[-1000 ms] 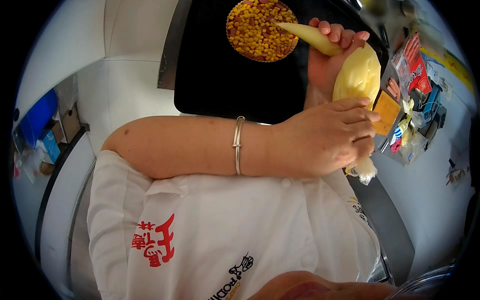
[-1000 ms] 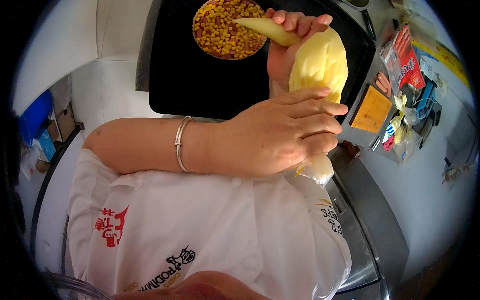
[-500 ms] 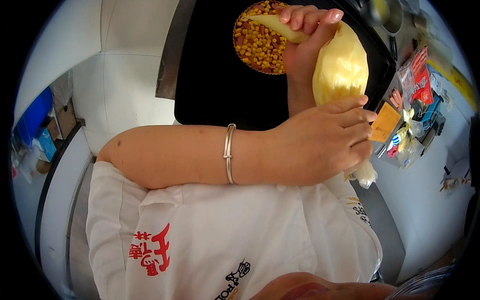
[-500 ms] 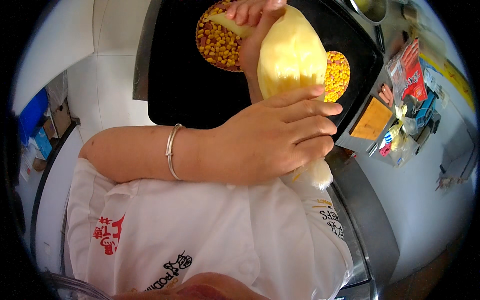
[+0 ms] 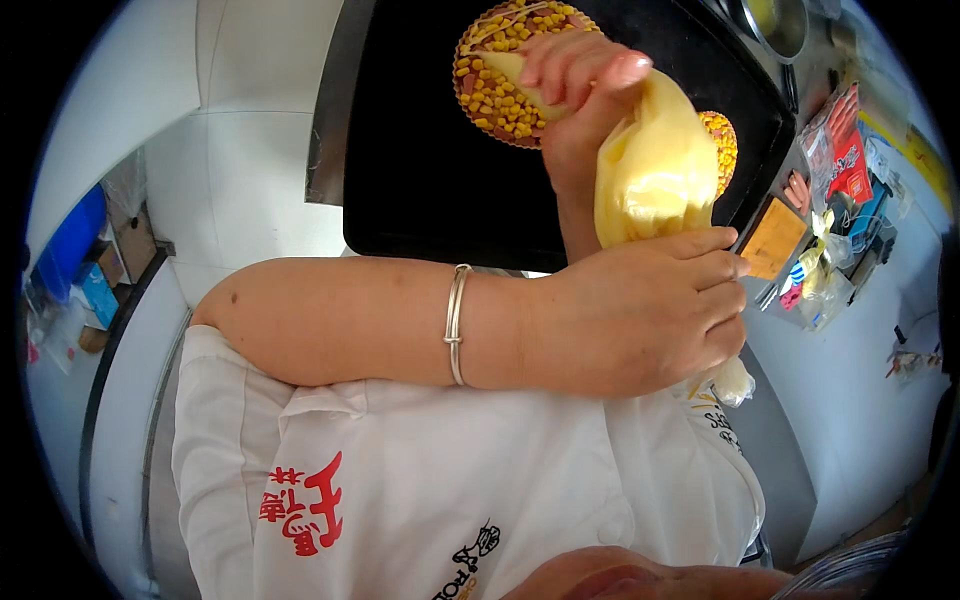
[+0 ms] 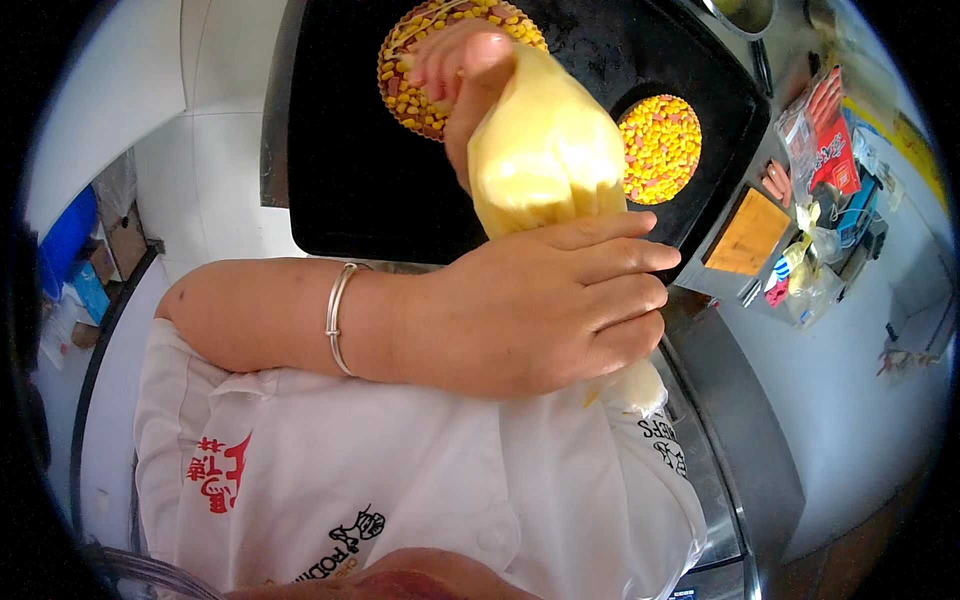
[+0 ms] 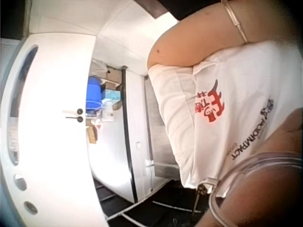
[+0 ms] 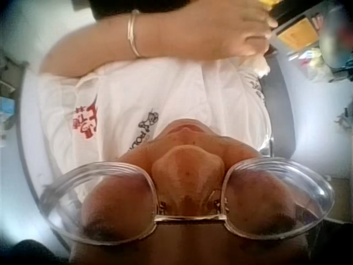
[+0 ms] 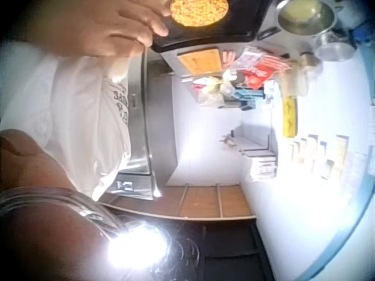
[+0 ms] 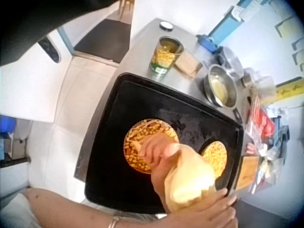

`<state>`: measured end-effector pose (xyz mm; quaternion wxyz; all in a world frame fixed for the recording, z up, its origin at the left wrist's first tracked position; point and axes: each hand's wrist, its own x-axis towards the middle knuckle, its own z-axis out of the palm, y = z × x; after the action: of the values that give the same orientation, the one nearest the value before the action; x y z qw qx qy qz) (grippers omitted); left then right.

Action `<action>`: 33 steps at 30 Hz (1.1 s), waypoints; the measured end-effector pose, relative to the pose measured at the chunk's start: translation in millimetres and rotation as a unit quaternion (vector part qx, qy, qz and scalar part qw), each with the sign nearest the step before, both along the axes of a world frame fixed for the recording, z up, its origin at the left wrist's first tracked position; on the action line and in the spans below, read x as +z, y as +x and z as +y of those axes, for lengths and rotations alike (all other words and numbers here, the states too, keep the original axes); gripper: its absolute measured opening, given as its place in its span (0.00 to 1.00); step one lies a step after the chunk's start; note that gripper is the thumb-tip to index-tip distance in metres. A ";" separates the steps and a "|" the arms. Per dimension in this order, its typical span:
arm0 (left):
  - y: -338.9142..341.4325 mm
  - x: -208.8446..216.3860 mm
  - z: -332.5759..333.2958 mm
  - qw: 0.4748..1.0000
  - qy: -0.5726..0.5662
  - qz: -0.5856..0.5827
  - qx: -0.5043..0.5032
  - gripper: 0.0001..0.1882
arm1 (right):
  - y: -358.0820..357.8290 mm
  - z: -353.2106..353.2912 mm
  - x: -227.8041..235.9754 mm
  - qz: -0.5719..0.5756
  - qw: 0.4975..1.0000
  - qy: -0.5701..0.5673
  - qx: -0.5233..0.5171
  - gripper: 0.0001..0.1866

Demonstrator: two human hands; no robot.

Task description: The person arranges sliced sausages on two pizza bases, then adds canned corn and a yellow sauce from a piping bag. The pizzas remain on a black tray throughout the process.

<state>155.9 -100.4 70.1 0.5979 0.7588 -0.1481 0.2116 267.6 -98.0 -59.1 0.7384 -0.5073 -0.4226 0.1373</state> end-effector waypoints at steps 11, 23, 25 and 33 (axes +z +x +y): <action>-2.2 6.4 -7.5 1.000 0.024 -0.008 -0.008 0.12 | -39.8 -9.5 14.2 0.090 0.995 0.013 -0.032 0.33; -4.4 10.2 -14.5 1.000 0.019 -0.013 -0.007 0.08 | -34.7 -26.3 12.0 0.065 0.997 0.006 -0.044 0.33; -4.7 8.0 -17.7 0.999 0.025 -0.012 0.017 0.09 | -4.8 -29.1 9.3 0.076 0.992 -0.006 -0.097 0.34; -2.4 18.2 -20.7 0.999 0.032 -0.032 -0.025 0.10 | -48.7 -42.6 22.1 0.085 0.996 -0.010 -0.034 0.35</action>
<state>153.5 -121.1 88.3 0.5735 0.7664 -0.1924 0.2162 218.9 -140.6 -37.0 0.7706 -0.5155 -0.3395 0.1588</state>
